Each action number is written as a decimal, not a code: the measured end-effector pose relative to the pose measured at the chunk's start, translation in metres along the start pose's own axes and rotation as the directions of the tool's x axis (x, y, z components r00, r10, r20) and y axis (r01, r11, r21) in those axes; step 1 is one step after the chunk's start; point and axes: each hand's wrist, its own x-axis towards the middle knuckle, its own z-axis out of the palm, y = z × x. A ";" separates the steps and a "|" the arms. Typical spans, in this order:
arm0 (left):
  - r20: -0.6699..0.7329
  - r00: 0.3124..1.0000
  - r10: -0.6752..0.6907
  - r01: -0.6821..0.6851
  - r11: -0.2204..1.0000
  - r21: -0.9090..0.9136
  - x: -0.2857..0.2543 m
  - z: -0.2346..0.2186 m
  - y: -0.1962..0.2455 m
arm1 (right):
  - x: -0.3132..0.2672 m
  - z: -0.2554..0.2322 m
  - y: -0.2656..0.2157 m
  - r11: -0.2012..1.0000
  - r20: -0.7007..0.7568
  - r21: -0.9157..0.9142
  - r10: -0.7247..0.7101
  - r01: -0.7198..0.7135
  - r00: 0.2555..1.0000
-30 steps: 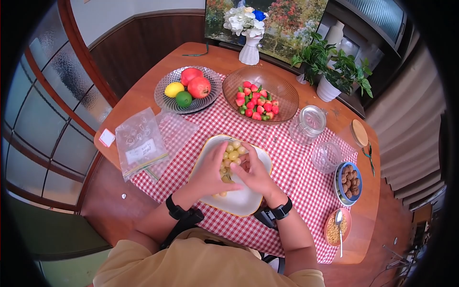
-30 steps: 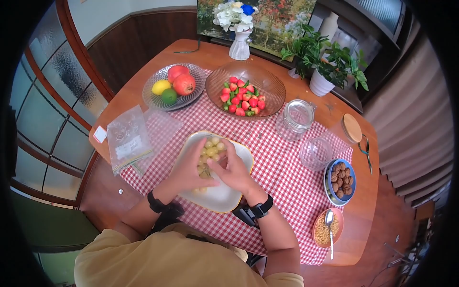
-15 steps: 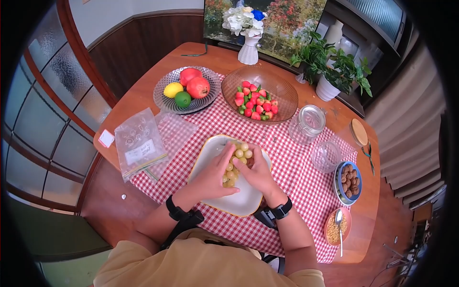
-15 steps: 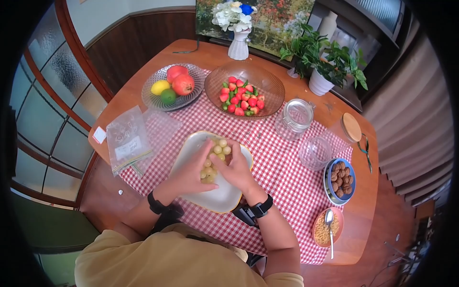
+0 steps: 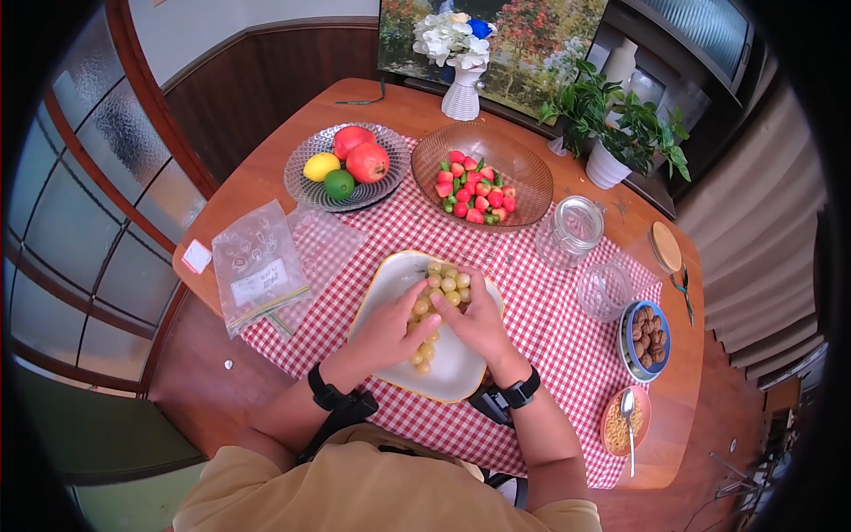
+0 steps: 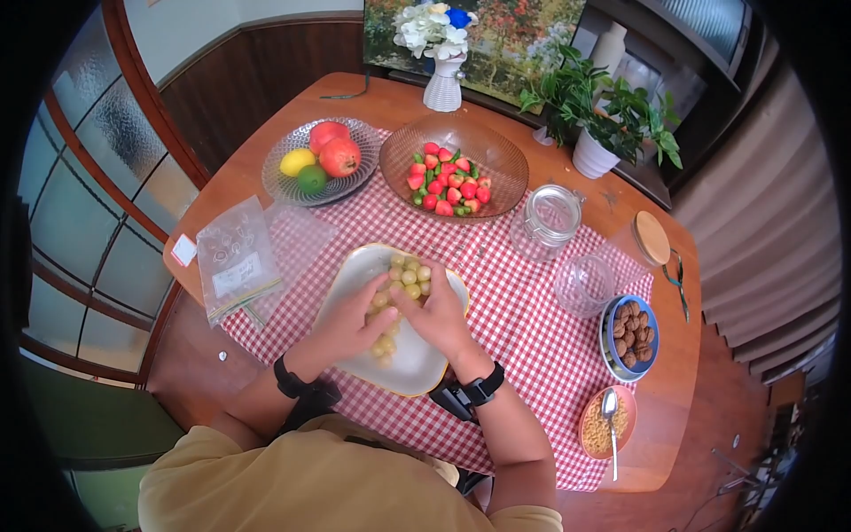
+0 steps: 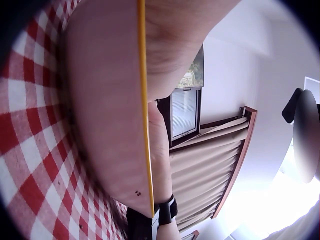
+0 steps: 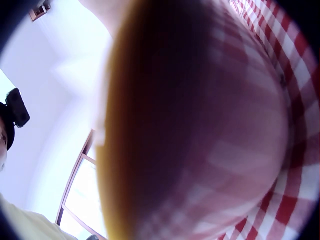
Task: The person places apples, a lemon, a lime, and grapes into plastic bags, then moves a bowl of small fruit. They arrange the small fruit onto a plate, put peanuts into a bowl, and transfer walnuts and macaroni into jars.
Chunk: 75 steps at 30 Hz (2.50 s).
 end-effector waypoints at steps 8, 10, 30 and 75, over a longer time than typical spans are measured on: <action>0.012 0.986 0.165 -0.166 0.985 0.050 -0.002 0.000 0.009 | 0.002 0.000 -0.003 0.989 0.005 0.120 0.086 -0.086 0.996; 0.052 0.994 0.097 -0.097 0.995 -0.020 -0.001 0.002 0.002 | 0.002 0.001 0.003 0.988 0.022 0.150 0.018 -0.021 1.000; 0.045 0.989 0.138 -0.136 0.989 -0.051 -0.001 -0.001 0.005 | 0.000 0.000 0.001 1.000 0.001 0.027 0.013 -0.013 1.000; -0.285 0.958 -0.032 0.024 0.999 -0.033 0.001 0.001 0.003 | 0.000 -0.003 -0.008 0.994 0.203 0.077 0.056 -0.073 0.977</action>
